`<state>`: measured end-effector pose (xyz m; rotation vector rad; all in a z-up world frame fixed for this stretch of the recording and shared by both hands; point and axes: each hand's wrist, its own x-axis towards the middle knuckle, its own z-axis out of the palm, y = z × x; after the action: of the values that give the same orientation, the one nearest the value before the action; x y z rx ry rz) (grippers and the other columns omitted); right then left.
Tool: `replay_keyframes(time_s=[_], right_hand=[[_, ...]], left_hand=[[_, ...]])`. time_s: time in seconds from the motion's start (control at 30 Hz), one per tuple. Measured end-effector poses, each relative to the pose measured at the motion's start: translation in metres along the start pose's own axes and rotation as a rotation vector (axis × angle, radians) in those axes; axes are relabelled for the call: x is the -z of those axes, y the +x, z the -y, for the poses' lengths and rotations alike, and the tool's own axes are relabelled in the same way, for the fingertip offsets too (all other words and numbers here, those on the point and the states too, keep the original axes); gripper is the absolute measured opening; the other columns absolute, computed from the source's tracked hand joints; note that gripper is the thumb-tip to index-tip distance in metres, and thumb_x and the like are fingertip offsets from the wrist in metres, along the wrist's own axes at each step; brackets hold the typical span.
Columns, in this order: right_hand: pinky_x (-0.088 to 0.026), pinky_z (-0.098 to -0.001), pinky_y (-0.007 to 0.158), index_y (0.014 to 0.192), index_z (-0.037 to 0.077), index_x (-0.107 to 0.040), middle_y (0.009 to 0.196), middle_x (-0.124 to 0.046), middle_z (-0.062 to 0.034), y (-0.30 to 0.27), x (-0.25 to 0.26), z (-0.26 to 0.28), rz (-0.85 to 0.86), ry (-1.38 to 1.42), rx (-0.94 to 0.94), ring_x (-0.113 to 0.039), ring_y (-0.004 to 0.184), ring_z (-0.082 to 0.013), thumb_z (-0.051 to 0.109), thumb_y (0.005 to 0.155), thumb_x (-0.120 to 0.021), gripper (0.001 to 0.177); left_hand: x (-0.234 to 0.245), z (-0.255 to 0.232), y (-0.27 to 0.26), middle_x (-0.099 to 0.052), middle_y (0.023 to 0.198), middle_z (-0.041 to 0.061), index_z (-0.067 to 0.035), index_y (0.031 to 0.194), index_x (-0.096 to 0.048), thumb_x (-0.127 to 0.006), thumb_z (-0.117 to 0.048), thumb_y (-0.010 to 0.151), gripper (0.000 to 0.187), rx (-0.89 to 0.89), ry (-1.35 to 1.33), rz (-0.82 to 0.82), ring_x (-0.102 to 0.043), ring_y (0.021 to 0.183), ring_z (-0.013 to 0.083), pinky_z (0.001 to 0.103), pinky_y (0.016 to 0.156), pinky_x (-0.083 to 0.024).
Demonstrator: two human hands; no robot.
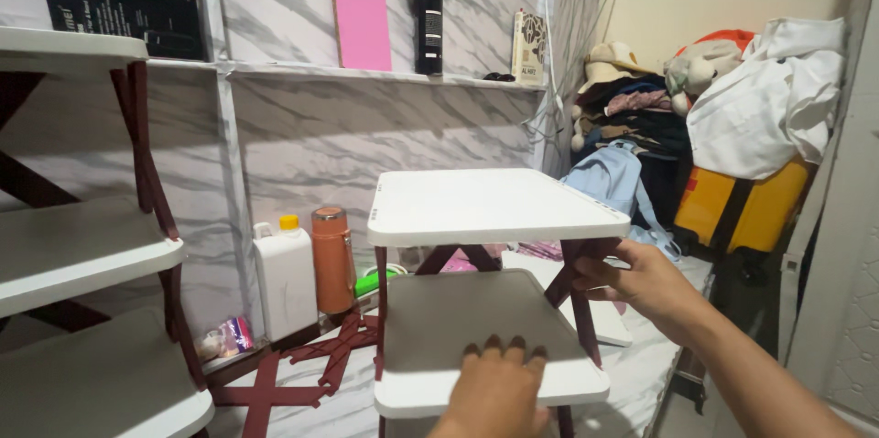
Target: The person assembles a small white plastic shelving unit by inserting maroon X-shaped support pieces into slots on the shelves. They attach supports to multiple shelves and stack them to form a compact unit.
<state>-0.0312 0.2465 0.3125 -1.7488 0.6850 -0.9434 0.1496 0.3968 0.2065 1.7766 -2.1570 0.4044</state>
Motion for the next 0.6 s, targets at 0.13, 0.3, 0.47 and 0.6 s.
replay_keyframes(time_s=[0.13, 0.3, 0.47, 0.6], right_hand=[[-0.054, -0.0317, 0.073, 0.114, 0.004, -0.074, 0.101, -0.080, -0.0112, -0.005, -0.007, 0.008, -0.032, -0.257, 0.019, -0.075, 0.093, -0.0181, 0.030, 0.084, -0.076, 0.039], [-0.050, -0.0324, 0.070, 0.129, 0.015, -0.065, 0.113, -0.078, -0.0075, -0.005, -0.004, 0.006, 0.062, -0.134, 0.053, -0.073, 0.092, -0.0159, 0.014, 0.084, -0.053, 0.047], [-0.055, -0.0379, 0.084, 0.128, 0.002, -0.064, 0.127, -0.071, -0.0086, 0.011, -0.008, -0.023, -0.069, -0.080, -0.051, -0.071, 0.101, -0.0225, -0.002, 0.081, -0.049, 0.050], [-0.053, -0.0388, 0.089, 0.130, 0.006, -0.064, 0.128, -0.070, -0.0080, 0.019, -0.011, -0.045, -0.059, -0.090, -0.099, -0.069, 0.106, -0.0217, -0.004, 0.082, -0.048, 0.051]], left_hand=[[0.019, 0.025, -0.016, -0.063, 0.128, 0.024, -0.006, 0.133, -0.065, -0.078, -0.038, 0.076, 0.067, -0.075, -0.107, -0.063, -0.059, 0.117, 0.0455, 0.057, 0.100, -0.044], [0.046, 0.035, -0.027, -0.069, 0.120, 0.019, -0.007, 0.113, -0.075, -0.070, -0.068, 0.075, 0.072, -0.073, -0.377, -0.073, -0.062, 0.114, 0.0397, 0.052, 0.097, -0.046], [0.040, 0.016, -0.013, -0.066, 0.115, 0.023, -0.002, 0.108, -0.074, -0.059, -0.077, 0.083, 0.080, 0.091, -0.313, -0.042, -0.061, 0.112, 0.0422, 0.055, 0.098, -0.046], [0.028, 0.015, -0.008, -0.062, 0.120, 0.026, 0.001, 0.114, -0.071, -0.057, -0.078, 0.086, 0.085, 0.088, -0.199, -0.011, -0.058, 0.112, 0.0473, 0.060, 0.097, -0.043]])
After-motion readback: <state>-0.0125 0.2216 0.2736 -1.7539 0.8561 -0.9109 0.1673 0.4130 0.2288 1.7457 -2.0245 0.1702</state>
